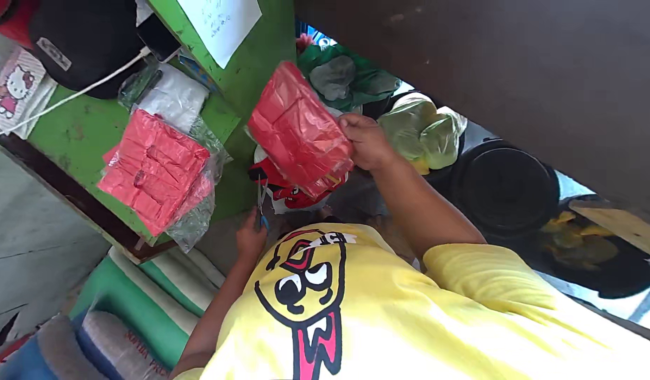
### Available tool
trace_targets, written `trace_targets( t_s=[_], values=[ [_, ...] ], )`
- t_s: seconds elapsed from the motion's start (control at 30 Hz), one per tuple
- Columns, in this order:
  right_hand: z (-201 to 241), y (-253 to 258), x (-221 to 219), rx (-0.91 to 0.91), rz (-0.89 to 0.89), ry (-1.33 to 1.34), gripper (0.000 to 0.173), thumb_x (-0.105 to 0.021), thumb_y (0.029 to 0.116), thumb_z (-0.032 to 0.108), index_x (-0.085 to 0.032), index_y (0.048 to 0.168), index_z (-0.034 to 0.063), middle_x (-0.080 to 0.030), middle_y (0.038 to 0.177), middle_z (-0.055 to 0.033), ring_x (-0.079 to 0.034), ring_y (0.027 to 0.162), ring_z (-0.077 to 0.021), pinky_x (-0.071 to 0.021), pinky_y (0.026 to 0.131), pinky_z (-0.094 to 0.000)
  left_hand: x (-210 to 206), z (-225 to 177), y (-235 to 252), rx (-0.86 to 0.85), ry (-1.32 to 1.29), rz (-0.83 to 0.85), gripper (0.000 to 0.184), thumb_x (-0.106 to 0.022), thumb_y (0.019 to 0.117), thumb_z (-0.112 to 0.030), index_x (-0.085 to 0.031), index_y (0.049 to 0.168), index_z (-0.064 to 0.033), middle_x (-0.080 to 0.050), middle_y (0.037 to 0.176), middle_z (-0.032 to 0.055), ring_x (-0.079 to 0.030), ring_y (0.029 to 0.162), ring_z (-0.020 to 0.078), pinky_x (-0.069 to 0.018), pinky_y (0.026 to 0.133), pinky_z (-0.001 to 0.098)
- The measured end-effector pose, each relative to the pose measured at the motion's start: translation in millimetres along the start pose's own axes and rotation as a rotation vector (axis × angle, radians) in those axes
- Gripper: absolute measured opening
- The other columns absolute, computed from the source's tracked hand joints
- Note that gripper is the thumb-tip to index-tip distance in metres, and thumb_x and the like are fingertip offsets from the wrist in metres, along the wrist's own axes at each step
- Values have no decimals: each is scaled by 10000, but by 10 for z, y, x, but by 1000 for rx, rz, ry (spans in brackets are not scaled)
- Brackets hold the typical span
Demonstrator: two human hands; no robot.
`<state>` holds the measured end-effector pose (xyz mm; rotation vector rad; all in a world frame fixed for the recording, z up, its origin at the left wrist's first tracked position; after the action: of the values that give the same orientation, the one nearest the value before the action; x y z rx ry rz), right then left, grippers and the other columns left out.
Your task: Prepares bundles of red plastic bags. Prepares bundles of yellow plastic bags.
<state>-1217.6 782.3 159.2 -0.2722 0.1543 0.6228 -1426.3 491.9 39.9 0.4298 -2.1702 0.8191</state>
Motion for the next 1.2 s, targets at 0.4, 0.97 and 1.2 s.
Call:
trace_targets(
  t_s=[0.4, 0.97, 1.2],
  values=[
    [-1321, -38, 266, -164, -175, -1044, 804, -751, 902, 380, -394, 1580, 138, -372, 1569, -278, -392, 1434, -471, -395, 1138, -612, -26, -467, 74, 111, 122, 61, 563, -652, 979, -195, -506, 1519, -131, -657, 1328, 205, -669, 1161, 384, -524, 991, 573],
    [-1445, -88, -58, -422, -214, -574, 1028, -828, 837, 149, -135, 1592, 61, -507, 1408, -289, -640, 1157, -389, -562, 953, -515, -441, -1032, 508, -110, 459, -126, 503, -566, 998, -136, -511, 1492, -58, -545, 1380, 342, -532, 1299, 504, -460, 1047, 600],
    [-1585, -20, -164, -606, -11, -307, 596, -681, 981, 349, -474, 1448, 41, -637, 1272, -202, -651, 1121, -292, -542, 939, -491, -518, -1052, 444, -42, 342, -149, 540, -604, 975, -170, -520, 1500, -74, -583, 1375, 288, -597, 1252, 437, -490, 1040, 550]
  ],
)
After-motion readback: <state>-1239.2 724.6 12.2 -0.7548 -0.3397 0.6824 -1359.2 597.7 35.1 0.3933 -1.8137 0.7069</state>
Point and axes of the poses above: each hand's wrist, its own y-axis towards the middle knuckle, its own x-axis out of the back of the hand, z = x × y, the point moved 7 cm from there along y, towards the middle knuckle
